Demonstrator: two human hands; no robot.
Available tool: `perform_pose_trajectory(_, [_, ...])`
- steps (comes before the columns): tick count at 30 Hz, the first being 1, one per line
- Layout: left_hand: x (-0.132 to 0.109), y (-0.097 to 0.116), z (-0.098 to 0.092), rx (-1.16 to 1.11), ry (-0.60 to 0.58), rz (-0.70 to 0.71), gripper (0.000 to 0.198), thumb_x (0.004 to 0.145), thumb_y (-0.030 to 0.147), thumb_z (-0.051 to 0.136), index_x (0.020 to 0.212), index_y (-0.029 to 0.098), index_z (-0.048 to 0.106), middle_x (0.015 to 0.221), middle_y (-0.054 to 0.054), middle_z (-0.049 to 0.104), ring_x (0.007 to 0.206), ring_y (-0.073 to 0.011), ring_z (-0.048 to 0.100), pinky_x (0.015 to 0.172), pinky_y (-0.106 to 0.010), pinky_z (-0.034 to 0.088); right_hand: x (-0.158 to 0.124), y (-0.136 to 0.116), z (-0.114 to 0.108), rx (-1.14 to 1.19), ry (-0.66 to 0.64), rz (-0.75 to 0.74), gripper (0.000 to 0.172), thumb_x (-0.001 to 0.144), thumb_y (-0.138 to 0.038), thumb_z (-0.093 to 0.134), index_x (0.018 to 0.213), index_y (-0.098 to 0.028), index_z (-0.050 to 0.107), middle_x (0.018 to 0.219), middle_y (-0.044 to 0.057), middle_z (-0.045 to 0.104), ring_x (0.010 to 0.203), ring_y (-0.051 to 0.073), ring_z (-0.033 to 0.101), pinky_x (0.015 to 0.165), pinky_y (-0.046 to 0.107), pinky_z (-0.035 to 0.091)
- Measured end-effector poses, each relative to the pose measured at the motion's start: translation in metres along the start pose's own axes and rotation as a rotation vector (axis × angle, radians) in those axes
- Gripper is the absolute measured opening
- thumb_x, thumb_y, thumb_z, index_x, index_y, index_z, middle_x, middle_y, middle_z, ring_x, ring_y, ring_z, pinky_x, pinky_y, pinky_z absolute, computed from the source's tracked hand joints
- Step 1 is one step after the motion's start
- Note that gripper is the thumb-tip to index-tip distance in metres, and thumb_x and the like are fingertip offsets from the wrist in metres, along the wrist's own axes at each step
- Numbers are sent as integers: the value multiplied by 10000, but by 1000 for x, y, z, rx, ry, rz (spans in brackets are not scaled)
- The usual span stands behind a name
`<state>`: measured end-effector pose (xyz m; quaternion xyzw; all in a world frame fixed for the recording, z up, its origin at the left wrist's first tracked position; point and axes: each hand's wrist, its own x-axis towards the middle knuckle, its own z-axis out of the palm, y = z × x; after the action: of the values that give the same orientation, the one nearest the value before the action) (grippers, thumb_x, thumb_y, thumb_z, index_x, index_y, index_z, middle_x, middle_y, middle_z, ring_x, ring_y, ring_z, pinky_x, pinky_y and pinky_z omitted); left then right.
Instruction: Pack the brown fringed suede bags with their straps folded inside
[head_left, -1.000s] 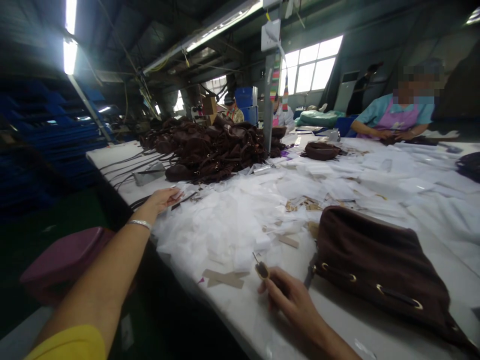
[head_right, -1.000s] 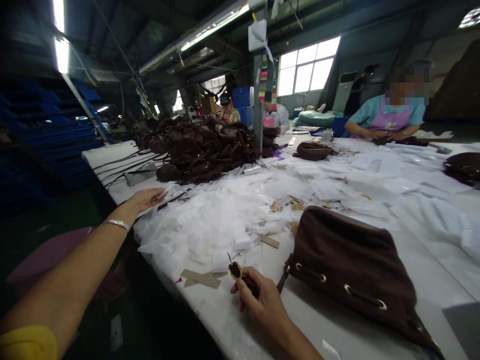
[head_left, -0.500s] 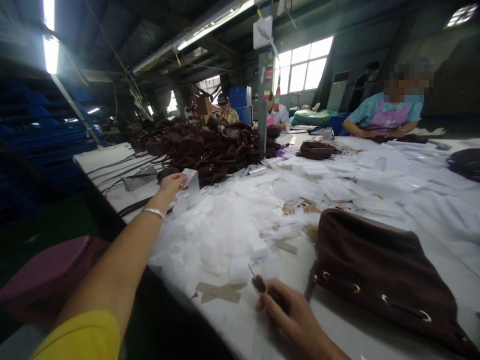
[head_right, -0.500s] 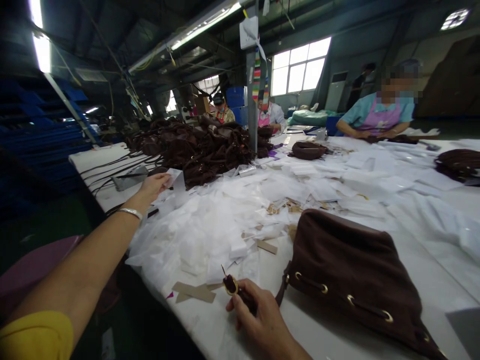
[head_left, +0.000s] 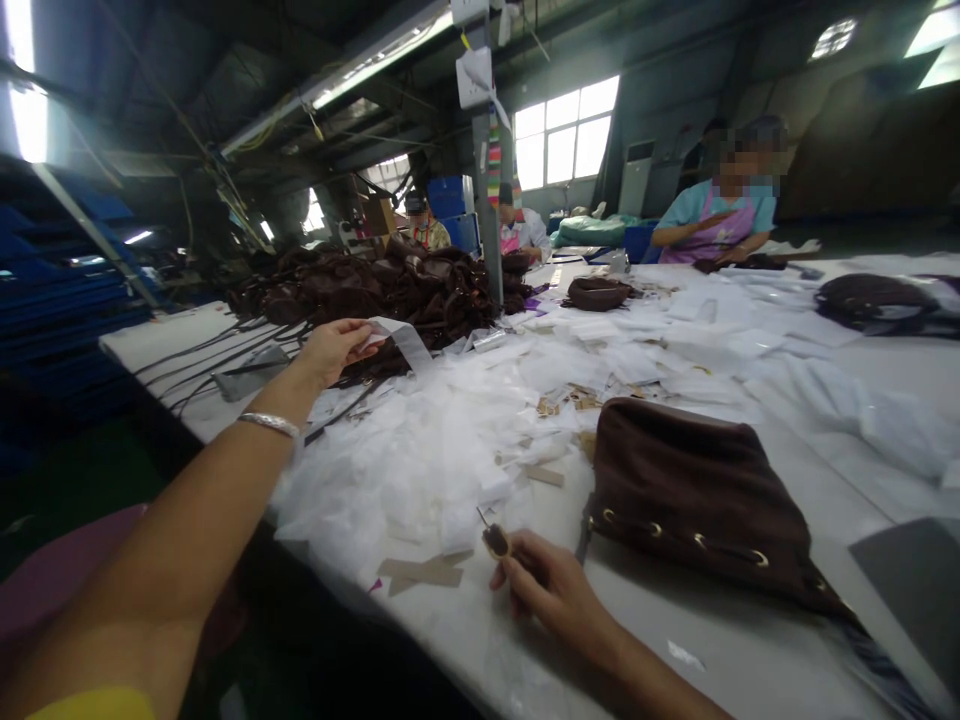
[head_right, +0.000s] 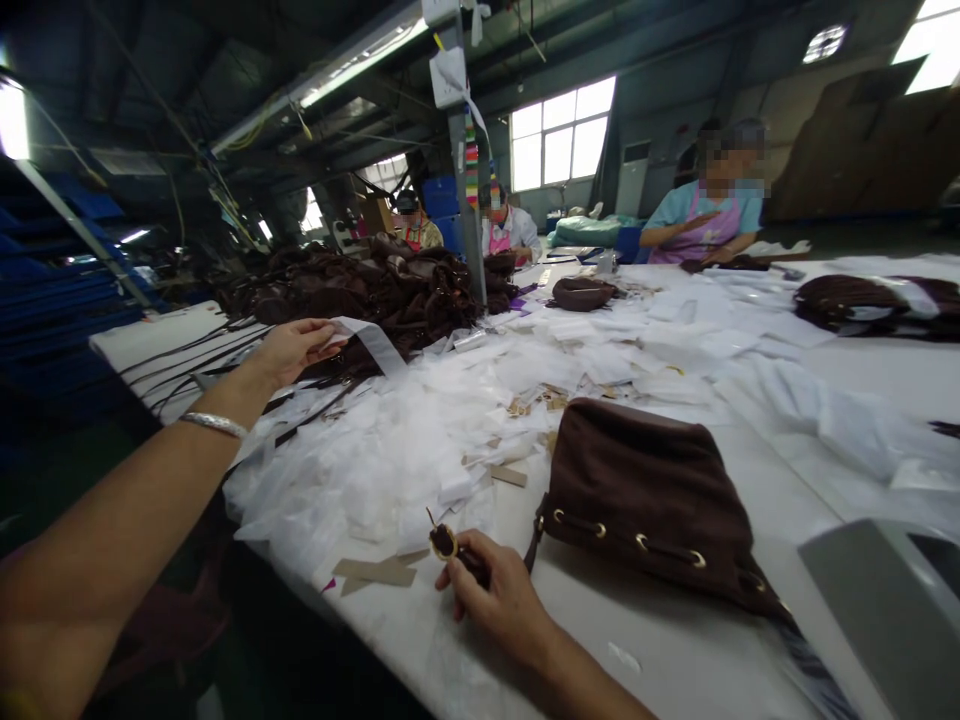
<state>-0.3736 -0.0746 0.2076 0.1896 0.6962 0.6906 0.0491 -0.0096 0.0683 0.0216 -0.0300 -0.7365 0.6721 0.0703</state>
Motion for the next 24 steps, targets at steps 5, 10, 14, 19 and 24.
perform_pose_trajectory(5, [-38,31,18,-51,-52,18,92,848,78,626,897,133,680,840,-32,730,745,-114,690,674,-224,581,-1,0,0,16,5,-52,227,949,-375,514,953,-170,610,839,41,713,545,108,608,544,218,464])
perform_pose_trajectory(10, [-66,61,64,-80,-156,50,151,913,62,555,931,146,679,862,2,737,761,-83,663,761,-229,558,-2,9,3,10,-31,-106,191,938,-334,526,984,-168,610,822,40,724,540,104,603,524,202,458])
perform_pose_trajectory(14, [-100,104,129,-104,-416,180,98,915,153,603,939,162,698,980,-34,745,872,-121,682,918,-306,535,0,14,3,-8,-33,-121,172,923,-303,533,975,-170,628,796,25,718,538,101,608,524,194,464])
perform_pose_trajectory(19, [-176,174,216,-138,-758,425,102,903,185,636,953,128,705,996,-64,736,1012,-193,697,974,-356,517,-1,16,1,-26,-46,-107,169,887,-253,561,1009,-177,650,768,0,706,547,94,612,529,175,465])
perform_pose_trajectory(24, [-259,226,298,-110,-966,611,336,991,163,364,1097,69,669,928,25,685,1222,-336,527,863,-423,467,-2,14,-2,-141,-77,-44,199,858,-298,620,1036,-217,652,774,-49,695,624,94,649,589,158,471])
